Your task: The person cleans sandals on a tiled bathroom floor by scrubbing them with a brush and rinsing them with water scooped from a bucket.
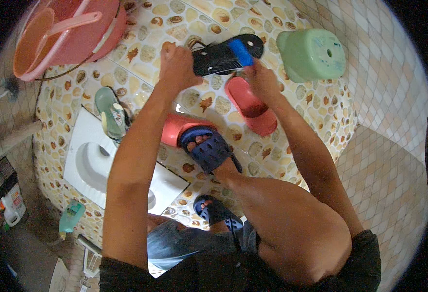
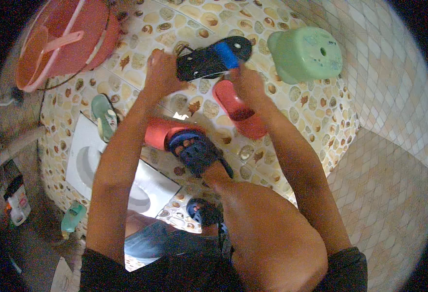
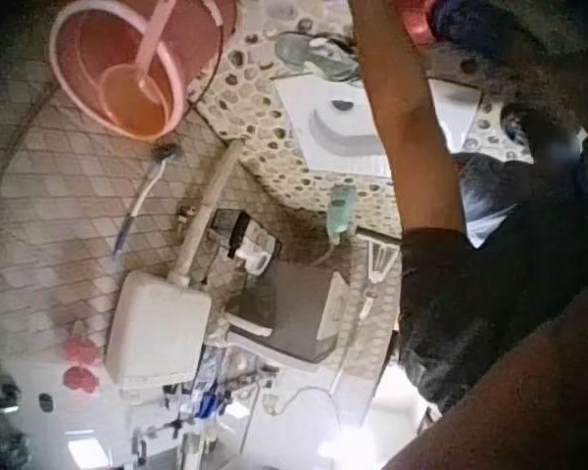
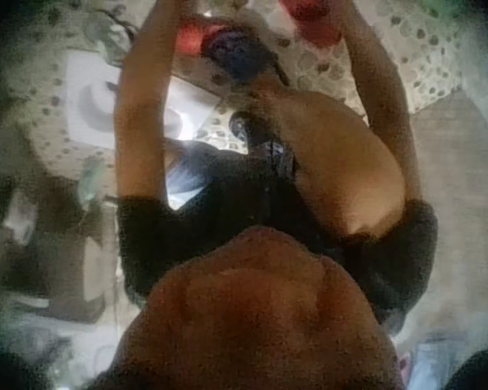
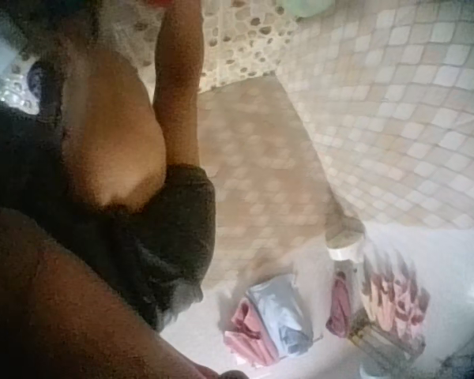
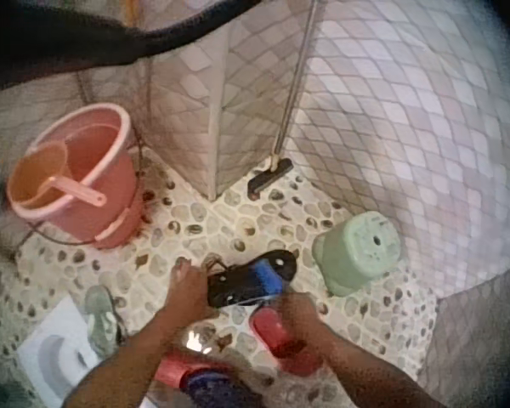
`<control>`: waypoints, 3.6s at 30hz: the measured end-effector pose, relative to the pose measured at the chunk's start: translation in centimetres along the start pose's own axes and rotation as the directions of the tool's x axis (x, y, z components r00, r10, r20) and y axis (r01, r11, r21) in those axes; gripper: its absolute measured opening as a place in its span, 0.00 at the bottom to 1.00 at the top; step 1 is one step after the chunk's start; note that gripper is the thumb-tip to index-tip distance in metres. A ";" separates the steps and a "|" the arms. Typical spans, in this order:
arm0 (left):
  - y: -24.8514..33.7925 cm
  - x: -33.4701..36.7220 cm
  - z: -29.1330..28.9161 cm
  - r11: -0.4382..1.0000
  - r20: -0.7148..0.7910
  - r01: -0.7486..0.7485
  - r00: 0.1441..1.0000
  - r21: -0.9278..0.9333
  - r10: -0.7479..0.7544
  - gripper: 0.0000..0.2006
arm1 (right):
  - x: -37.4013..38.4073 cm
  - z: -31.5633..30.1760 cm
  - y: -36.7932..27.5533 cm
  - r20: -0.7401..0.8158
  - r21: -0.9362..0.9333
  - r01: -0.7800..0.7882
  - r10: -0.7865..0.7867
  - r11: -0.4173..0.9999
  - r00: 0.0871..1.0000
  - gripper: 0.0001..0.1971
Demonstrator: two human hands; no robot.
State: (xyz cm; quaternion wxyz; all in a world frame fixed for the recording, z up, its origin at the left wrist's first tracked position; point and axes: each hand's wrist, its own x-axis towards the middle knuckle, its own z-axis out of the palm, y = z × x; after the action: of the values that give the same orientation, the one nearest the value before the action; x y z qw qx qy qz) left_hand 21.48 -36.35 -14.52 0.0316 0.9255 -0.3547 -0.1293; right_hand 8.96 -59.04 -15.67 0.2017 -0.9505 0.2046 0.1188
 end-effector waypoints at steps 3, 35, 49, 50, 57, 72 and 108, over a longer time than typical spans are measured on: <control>-3.1 -7.1 2.0 0.950 -0.141 0.275 0.945 -0.147 -0.296 0.36 | -0.5 5.0 -7.4 0.076 0.041 0.448 -0.449 0.893 0.890 0.19; -3.8 -12.4 6.5 0.909 -0.240 0.403 0.877 -0.102 -0.416 0.23 | 12.8 1.1 -18.6 0.158 -0.070 0.383 -0.369 0.921 0.916 0.16; -5.1 -10.3 7.0 0.864 -0.103 0.458 0.868 -0.208 -0.485 0.30 | 9.4 7.6 -12.8 0.162 -0.055 0.600 -0.586 0.798 0.794 0.21; -3.8 -10.4 7.2 0.842 -0.025 0.475 0.867 -0.254 -0.497 0.30 | 12.2 5.6 -12.9 0.099 -0.082 0.497 -0.489 0.864 0.867 0.22; -5.4 -9.6 6.4 0.918 -0.276 0.389 0.876 -0.081 -0.396 0.30 | 12.7 3.4 -14.1 -0.052 -0.018 0.370 -0.371 0.929 0.927 0.21; -1.2 -9.4 4.2 0.803 -0.044 0.538 0.824 -0.256 -0.565 0.35 | 12.5 10.9 -6.2 -0.170 0.039 0.210 -0.200 0.977 0.965 0.26; -2.6 -9.6 2.2 0.723 0.107 0.689 0.724 -0.058 -0.681 0.37 | 8.3 6.9 -15.0 0.263 -0.262 0.776 -0.731 0.574 0.630 0.14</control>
State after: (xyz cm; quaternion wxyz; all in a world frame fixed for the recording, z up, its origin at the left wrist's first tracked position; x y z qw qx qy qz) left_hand 15.74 -27.98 -14.94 0.0111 0.9826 0.0178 -0.1844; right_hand 21.87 -46.36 -19.39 0.0727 -0.9567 -0.2572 0.1155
